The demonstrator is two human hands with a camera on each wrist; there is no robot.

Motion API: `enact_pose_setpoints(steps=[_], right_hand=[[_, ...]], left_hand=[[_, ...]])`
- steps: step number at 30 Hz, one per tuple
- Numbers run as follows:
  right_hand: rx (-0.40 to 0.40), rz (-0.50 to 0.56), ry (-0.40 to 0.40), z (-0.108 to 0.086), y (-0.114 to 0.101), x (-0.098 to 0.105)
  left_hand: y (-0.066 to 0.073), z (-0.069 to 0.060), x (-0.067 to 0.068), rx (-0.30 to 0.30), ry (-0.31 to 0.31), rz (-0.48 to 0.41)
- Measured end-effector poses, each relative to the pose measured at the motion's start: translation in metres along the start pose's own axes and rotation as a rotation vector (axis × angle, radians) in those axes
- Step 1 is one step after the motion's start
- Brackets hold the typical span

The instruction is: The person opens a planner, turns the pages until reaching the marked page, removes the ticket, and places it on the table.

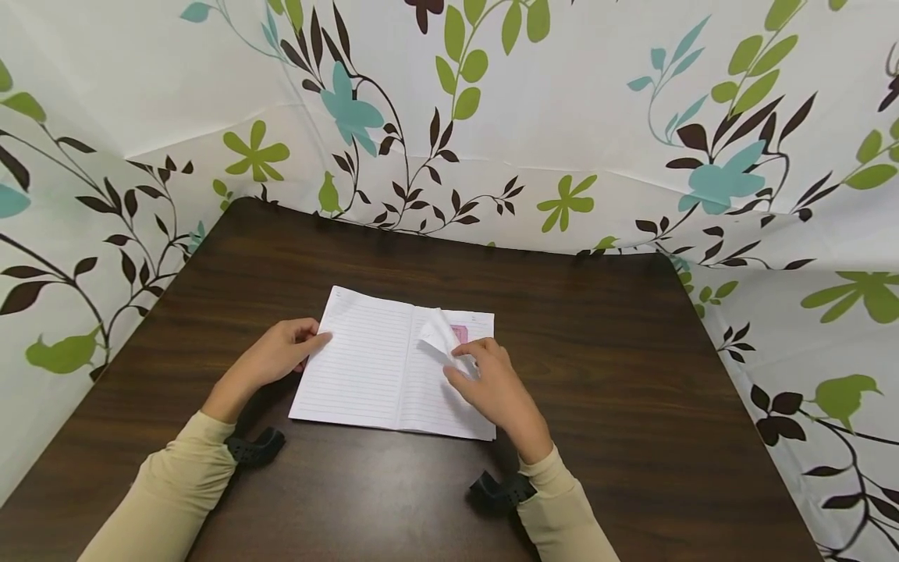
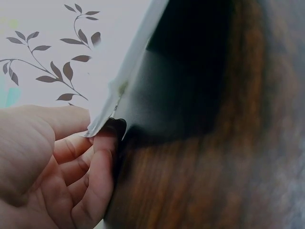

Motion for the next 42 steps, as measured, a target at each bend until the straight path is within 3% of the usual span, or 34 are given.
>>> enact_pose_setpoints(steps=[6,15,18,22,26,30,37,42], right_hand=[[0.068,0.089,-0.091,-0.013,-0.014,-0.001],[0.295,0.133,-0.174,-0.034,-0.048,-0.016],[0.404,0.099,-0.105,-0.035,-0.058,-0.029],[0.553,-0.022,0.082,-0.032,-0.067,-0.049],[0.627,-0.134,0.189,-0.03,-0.071,-0.069],[0.673,-0.196,0.177,-0.028,-0.073,-0.083],[0.761,-0.342,0.079,-0.019,-0.084,-0.11],[0.804,-0.37,0.084,-0.013,-0.093,-0.122]], left_hand=[[0.001,0.001,0.001,-0.013,0.001,0.004],[0.0,-0.001,-0.001,0.003,-0.005,0.002],[0.001,-0.001,0.0,-0.006,-0.004,-0.004],[0.002,-0.001,0.001,-0.004,-0.002,-0.005],[0.003,-0.002,0.001,0.002,-0.006,-0.001],[0.004,-0.001,0.001,-0.015,0.003,-0.003],[0.002,-0.001,0.002,-0.016,0.009,-0.029],[0.002,-0.001,0.003,-0.022,-0.011,-0.044]])
Point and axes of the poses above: each hand's wrist, its own z-axis towards the middle knuckle, its own x-axis out of the back of the hand, y = z × x, the point moved 5 cm from there along z, towards the middle knuckle
